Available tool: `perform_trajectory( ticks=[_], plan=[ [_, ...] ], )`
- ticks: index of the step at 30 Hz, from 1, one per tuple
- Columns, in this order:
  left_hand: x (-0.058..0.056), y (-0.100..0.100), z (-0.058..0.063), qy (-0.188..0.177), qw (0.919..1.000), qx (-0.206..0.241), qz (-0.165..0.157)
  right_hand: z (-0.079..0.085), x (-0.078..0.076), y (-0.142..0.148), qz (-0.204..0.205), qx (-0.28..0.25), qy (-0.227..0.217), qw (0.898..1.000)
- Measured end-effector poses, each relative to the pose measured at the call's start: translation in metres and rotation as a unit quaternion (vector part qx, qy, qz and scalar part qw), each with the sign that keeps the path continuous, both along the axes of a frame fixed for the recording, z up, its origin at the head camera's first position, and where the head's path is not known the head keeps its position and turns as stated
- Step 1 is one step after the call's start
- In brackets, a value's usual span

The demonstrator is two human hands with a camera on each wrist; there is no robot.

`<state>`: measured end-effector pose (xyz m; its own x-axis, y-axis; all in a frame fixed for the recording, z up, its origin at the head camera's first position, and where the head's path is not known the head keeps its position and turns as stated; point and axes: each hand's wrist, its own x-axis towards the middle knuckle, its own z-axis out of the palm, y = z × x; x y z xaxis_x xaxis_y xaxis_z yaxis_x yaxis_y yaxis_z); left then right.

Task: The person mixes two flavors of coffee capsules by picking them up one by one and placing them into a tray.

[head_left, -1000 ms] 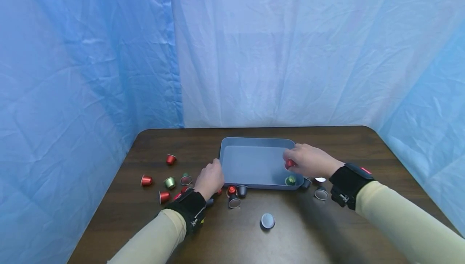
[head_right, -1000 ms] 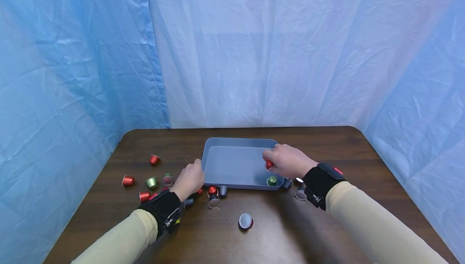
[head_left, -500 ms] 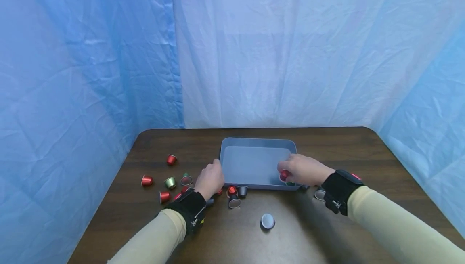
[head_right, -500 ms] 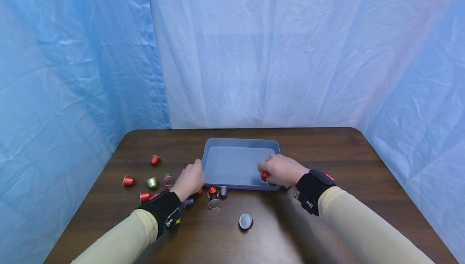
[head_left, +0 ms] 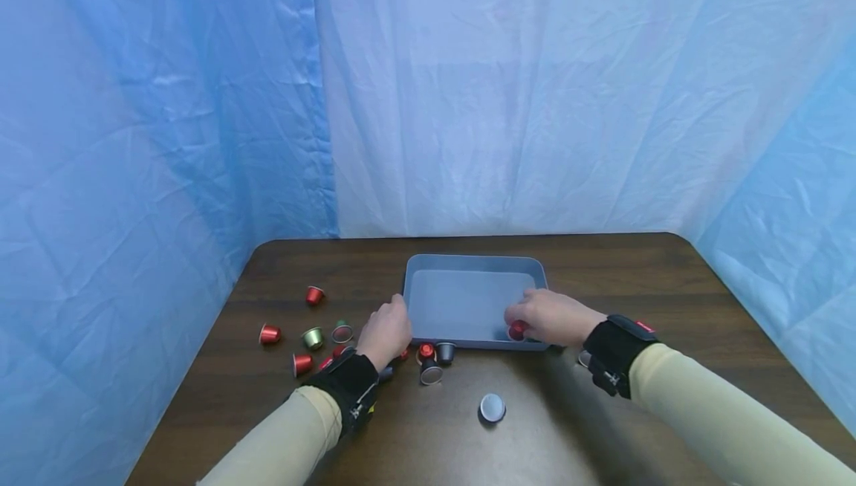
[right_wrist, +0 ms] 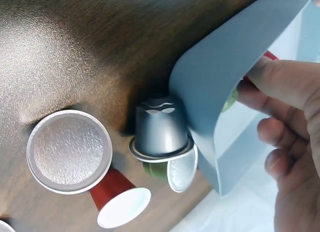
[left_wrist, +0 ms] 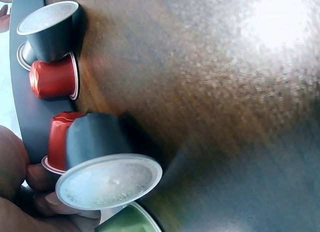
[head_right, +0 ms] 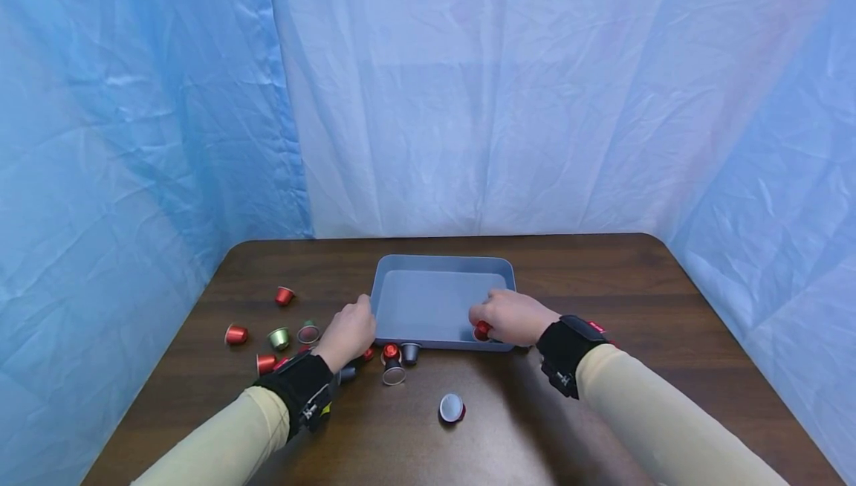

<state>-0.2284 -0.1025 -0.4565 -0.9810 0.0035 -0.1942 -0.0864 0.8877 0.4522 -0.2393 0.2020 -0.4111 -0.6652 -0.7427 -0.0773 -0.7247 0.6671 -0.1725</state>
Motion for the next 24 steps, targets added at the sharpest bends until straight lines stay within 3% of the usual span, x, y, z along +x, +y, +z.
perform_trajectory(
  ticks=[19,24],
  plan=[
    [0.0005,0.0008,-0.0008,0.002,1.0,0.003,0.006,-0.0056,-0.0019,-0.0025,0.032,0.011,0.029,0.999],
    [0.0001,0.0008,-0.0018,0.002,1.0,0.003,0.007,-0.002,-0.0011,-0.0004,0.019,0.024,0.043,0.999]
  ],
)
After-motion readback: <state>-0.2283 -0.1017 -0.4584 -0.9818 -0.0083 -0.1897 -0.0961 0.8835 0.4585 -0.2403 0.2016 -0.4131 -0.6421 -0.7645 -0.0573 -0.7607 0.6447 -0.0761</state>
